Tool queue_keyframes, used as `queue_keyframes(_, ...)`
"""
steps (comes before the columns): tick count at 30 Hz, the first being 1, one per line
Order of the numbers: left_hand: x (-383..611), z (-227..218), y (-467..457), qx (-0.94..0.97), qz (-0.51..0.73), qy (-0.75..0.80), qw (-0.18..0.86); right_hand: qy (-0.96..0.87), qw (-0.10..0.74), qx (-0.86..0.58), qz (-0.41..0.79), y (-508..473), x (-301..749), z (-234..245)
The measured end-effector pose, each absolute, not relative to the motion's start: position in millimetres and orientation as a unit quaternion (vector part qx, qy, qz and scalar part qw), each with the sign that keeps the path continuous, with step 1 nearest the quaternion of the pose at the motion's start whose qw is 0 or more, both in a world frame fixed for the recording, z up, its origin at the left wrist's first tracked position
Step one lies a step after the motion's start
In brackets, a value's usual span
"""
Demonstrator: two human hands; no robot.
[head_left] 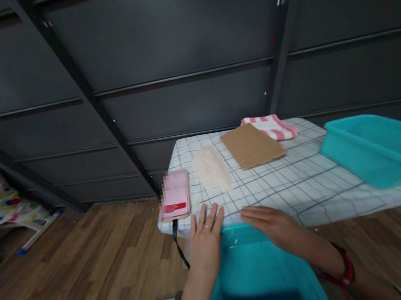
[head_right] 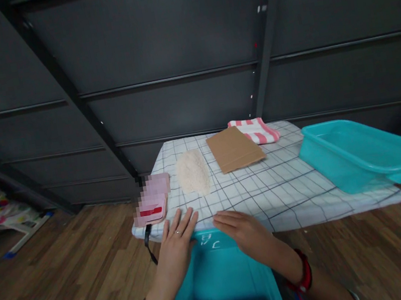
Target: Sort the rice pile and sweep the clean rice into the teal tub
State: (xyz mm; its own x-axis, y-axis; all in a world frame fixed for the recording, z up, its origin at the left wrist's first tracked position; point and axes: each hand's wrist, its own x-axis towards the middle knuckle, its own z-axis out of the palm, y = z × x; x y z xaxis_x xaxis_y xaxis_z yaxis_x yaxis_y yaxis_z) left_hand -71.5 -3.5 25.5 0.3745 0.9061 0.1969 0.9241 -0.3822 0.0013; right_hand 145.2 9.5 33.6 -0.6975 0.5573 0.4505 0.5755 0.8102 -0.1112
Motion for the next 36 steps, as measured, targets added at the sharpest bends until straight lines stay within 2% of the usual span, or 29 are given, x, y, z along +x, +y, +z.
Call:
queue_keyframes(15, -67.4, 40.8, -5.8, -0.83, -0.082, -0.551, 0.016, -0.921, 0.241, -0.305, -0.026, 8.0, 148.6, 38.8)
queue_keyframes(24, -66.8, 36.2, -8.4, -0.806, -0.122, -0.577, 0.057, -0.922, 0.249, -0.294, -0.043, 6.1, 145.1, 43.6)
queue_keyframes(36, -70.8, 26.5, 1.6, -0.804, -0.108, -0.58, 0.076, -0.912, 0.24, -0.312, -0.112, 5.1, 144.1, 35.1)
